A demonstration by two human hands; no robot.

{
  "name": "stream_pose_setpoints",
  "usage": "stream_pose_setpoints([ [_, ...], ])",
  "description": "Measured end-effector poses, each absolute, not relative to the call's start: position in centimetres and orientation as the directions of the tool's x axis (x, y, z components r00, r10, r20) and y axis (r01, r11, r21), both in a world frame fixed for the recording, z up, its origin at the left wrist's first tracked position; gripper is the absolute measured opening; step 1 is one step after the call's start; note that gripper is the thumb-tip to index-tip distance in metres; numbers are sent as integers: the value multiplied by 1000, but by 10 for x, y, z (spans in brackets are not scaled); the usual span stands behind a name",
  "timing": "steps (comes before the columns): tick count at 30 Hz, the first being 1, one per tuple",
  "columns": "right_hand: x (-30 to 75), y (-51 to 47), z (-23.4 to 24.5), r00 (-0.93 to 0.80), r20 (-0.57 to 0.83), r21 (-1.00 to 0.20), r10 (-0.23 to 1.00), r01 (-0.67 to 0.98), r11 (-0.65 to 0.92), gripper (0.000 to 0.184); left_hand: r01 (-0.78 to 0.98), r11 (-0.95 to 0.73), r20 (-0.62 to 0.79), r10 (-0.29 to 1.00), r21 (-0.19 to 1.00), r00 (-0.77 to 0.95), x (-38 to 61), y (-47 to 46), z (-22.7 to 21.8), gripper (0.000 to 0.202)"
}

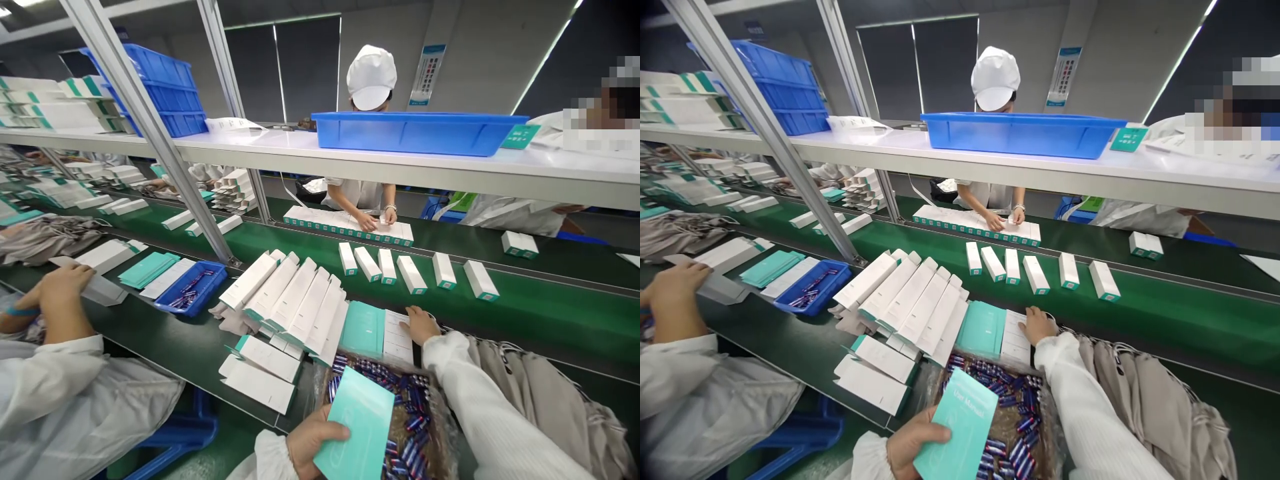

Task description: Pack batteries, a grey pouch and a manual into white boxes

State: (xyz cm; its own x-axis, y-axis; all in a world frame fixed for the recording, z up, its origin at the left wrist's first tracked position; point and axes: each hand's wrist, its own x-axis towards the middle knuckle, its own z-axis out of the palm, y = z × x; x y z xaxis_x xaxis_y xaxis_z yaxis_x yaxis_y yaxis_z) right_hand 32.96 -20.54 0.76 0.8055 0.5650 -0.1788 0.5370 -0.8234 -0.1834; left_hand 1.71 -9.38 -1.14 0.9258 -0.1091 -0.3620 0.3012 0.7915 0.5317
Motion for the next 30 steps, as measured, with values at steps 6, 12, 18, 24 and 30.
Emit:
stream_pose_setpoints([
  [6, 345, -204, -16, 758, -222, -66, 613, 616, -785, 29, 242, 810, -363, -39, 534, 931, 5, -92, -12, 46],
  [12, 352, -209, -28, 770, -199, 7, 606, 619, -785, 38, 228, 824, -383, -14, 518, 924, 4, -91, -19, 36],
  [18, 349, -214, -23, 754, -106, -42, 648, 648, -760, 30, 197, 821, -471, 97, 536, 877, 5, -93, -20, 37],
  [24, 337, -235, -4, 766, 62, -209, 640, 637, -742, 22, 216, 823, -561, 144, 525, 815, 11, -91, -21, 38],
  [30, 340, -243, 1, 812, 42, -276, 583, 570, -774, 31, 257, 792, -622, 188, 553, 760, 24, -93, -26, 41],
])
